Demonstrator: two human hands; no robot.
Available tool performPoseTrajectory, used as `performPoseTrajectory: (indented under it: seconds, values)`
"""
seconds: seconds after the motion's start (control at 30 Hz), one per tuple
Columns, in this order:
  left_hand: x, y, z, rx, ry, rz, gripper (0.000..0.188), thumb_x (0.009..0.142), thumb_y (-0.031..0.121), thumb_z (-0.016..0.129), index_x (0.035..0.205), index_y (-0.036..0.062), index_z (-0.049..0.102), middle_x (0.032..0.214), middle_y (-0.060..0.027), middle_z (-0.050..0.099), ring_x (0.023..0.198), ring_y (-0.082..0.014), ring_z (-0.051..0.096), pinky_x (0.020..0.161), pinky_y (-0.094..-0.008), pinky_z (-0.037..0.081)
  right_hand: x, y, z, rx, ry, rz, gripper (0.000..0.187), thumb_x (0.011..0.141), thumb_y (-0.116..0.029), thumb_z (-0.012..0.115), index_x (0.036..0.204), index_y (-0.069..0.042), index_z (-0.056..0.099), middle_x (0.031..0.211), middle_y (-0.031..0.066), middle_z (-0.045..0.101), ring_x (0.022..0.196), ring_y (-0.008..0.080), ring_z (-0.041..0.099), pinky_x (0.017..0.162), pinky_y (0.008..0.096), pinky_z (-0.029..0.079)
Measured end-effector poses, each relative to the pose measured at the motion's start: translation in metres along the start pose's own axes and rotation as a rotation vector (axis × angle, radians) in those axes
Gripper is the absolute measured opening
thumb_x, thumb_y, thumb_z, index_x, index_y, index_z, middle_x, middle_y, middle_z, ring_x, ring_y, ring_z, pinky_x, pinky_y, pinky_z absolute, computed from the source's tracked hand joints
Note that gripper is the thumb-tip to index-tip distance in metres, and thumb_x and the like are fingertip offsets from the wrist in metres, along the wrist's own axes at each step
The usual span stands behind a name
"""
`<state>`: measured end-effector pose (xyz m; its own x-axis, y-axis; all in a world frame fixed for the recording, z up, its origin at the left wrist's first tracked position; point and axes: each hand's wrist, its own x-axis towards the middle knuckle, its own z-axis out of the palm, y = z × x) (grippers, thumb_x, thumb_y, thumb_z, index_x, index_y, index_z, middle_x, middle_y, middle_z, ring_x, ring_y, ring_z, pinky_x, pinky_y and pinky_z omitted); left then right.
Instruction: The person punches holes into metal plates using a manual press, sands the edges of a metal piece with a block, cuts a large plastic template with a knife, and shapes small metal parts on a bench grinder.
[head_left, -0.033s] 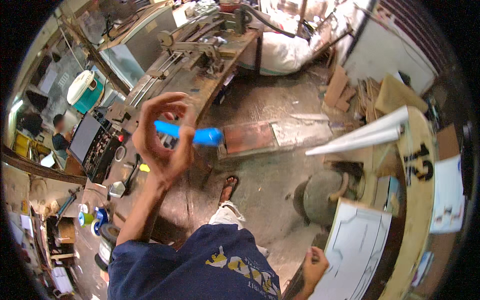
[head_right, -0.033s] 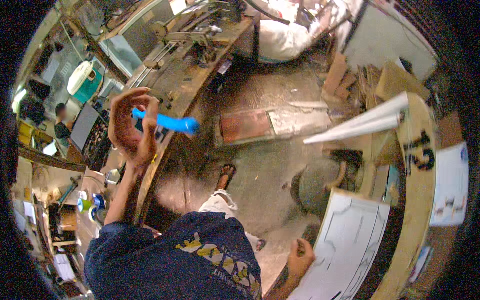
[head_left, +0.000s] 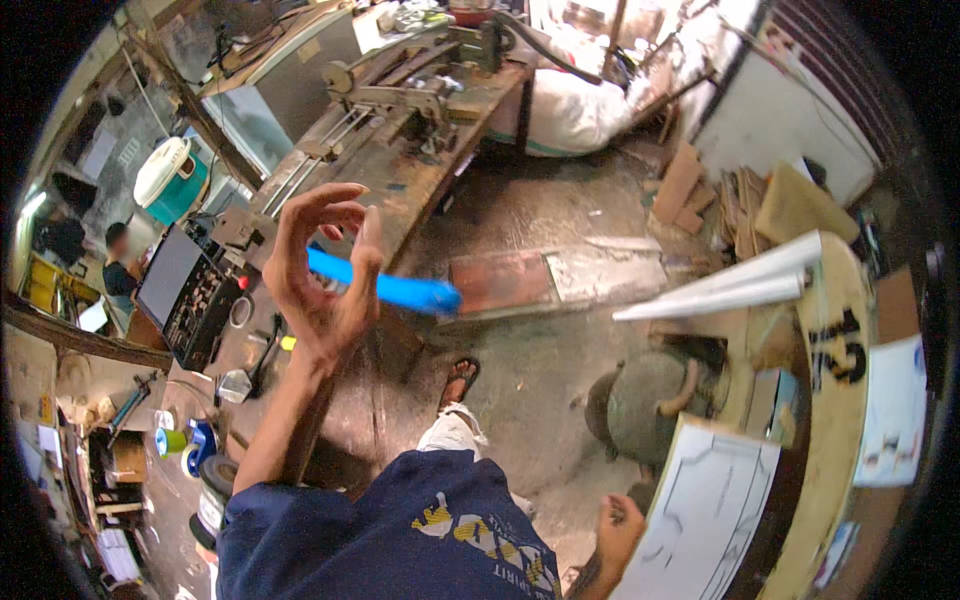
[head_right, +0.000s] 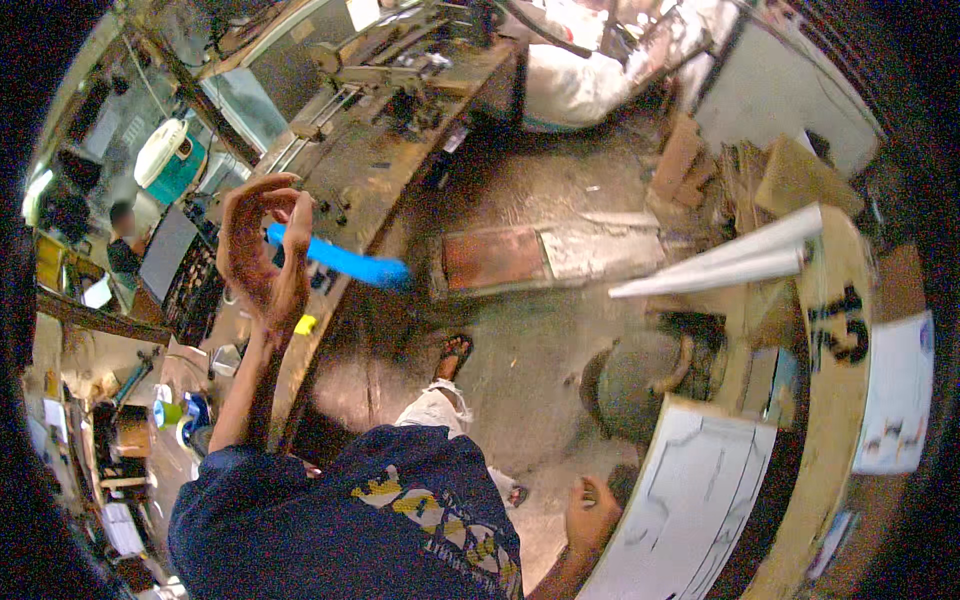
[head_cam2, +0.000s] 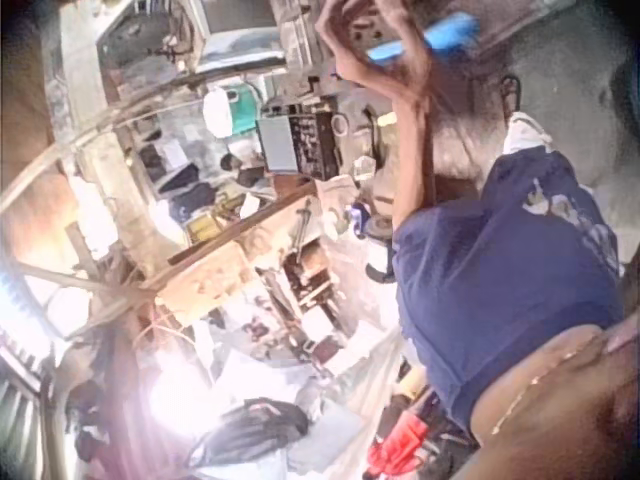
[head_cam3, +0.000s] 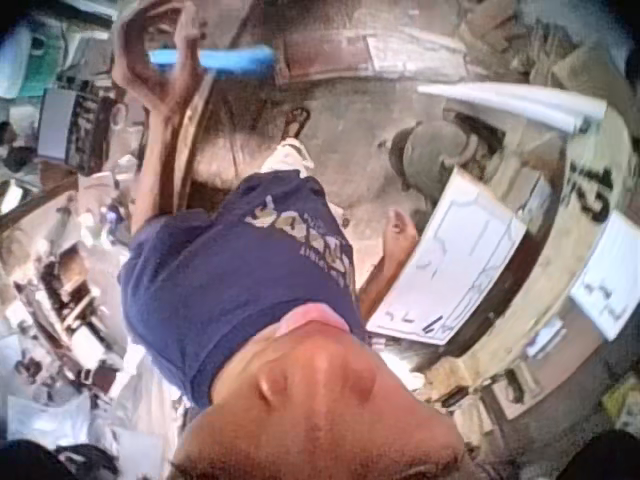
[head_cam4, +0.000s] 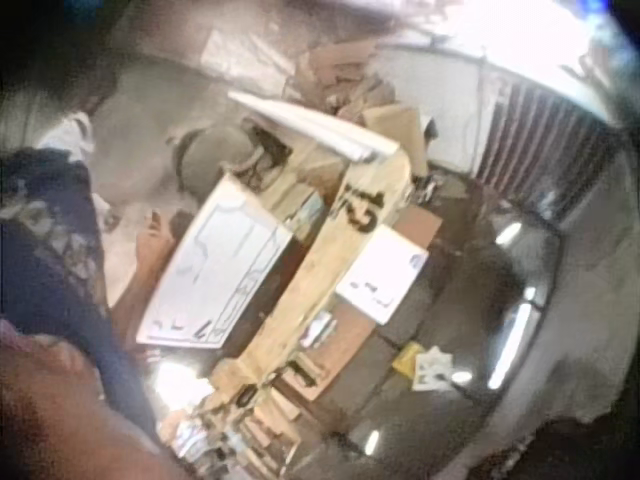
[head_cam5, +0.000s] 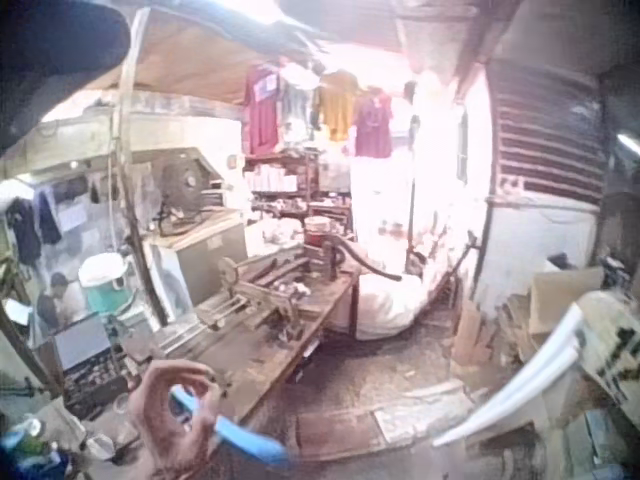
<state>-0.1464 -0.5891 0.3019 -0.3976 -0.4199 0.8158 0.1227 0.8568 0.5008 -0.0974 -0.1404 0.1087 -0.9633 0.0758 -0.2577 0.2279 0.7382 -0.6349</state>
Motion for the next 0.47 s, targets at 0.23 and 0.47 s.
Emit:
performPoseTrajectory:
  seconds: [0.23, 0.47]
  values:
    - [0.045, -0.241, 0.036, -0.108, -0.33, -0.613, 0.026, 0.084, 0.013, 0.07, 0.107, 0.0014, 0.065, 0.093, -0.0081, 0.07, 0.085, -0.0149, 0.066, 0.073, -0.0302, 0.05, 0.086, -0.148, 0.128, 0.057, -0.568, -0.09, 0.026, 0.087, -0.015, 0.069, 0.11, -0.003, 0.07, 0.094, 0.0158, 0.073, 0.086, 0.0258, 0.071, 0.074, 0.0364, 0.055]
    - [0.04, -0.47, 0.141, 0.243, -0.875, -0.472, 0.039, 0.081, 0.027, 0.076, 0.109, 0.0011, 0.066, 0.1, -0.0182, 0.071, 0.093, -0.0258, 0.069, 0.083, -0.0387, 0.054, 0.132, -0.296, 0.072, -0.116, -0.281, -0.286, 0.029, 0.09, -0.025, 0.07, 0.113, -0.008, 0.07, 0.104, 0.0151, 0.072, 0.089, 0.0245, 0.069, 0.081, 0.0361, 0.054]
